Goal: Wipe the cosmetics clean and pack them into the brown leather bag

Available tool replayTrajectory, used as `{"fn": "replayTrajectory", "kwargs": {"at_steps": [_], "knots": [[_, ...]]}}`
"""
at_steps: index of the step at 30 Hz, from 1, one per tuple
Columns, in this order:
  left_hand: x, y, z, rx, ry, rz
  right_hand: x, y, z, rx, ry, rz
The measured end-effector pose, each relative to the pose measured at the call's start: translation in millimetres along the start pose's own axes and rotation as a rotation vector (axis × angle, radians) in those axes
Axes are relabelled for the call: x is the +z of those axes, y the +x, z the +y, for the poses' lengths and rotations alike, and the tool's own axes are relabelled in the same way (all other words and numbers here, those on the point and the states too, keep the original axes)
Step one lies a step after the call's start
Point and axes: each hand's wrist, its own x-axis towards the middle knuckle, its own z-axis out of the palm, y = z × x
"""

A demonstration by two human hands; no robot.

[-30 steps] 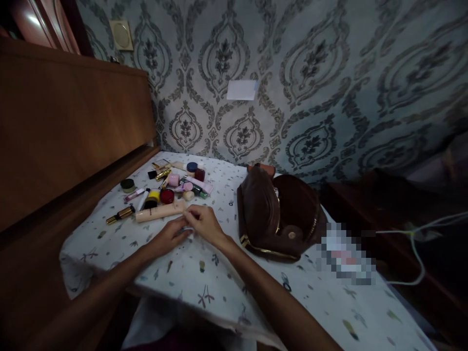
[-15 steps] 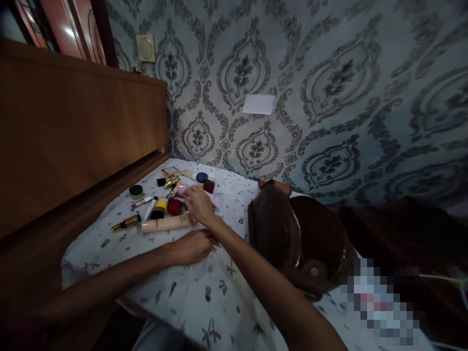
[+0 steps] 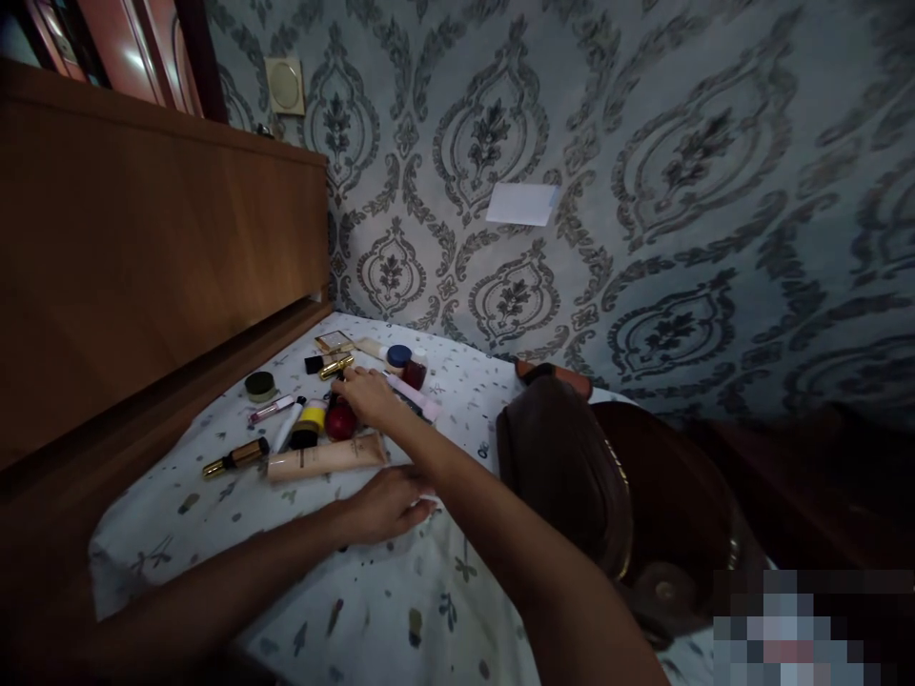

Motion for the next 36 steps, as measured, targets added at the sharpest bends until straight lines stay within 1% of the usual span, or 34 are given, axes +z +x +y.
{"fn": "replayTrajectory", "kwargs": {"at_steps": [3,7,12,15,18,20,25,30,33,34,36], "knots": [[0.2,0,0,0.009,-0.024,-0.005,3,-12,1,0.051,0.004,0.025],[3.4,0,-3,0.003,-0.023,0.005,14,-33,3,0.111,0.03,0.085],[4.8,-2,-4,0.005,0.053,0.006,26,-59,3,0.093,0.101,0.22],[2.7,-4,-2,0.025,0.103,-0.024,27,-70,2,0.104,0.171,0.286],[0.7,-4,1,0.032,0.119,-0.04,25,-73,1,0.084,0.195,0.307],[0.3,-4,2,0.022,0.119,-0.045,24,-71,0,0.055,0.178,0.272],[2.0,-4,0,-0.009,0.128,-0.062,21,-63,-4,0.013,0.109,0.117],[3.9,-3,-3,0.031,0.073,-0.027,6,-56,-7,0.024,0.137,0.088],[5.0,-3,-5,0.041,0.036,-0.02,-3,-37,-7,0.052,0.147,0.066],[5.4,-3,-6,0.044,0.029,-0.024,-5,-27,-6,0.045,0.136,0.05],[5.8,-2,-7,0.048,0.026,-0.035,-5,-5,-3,-0.018,0.092,-0.016]]}}
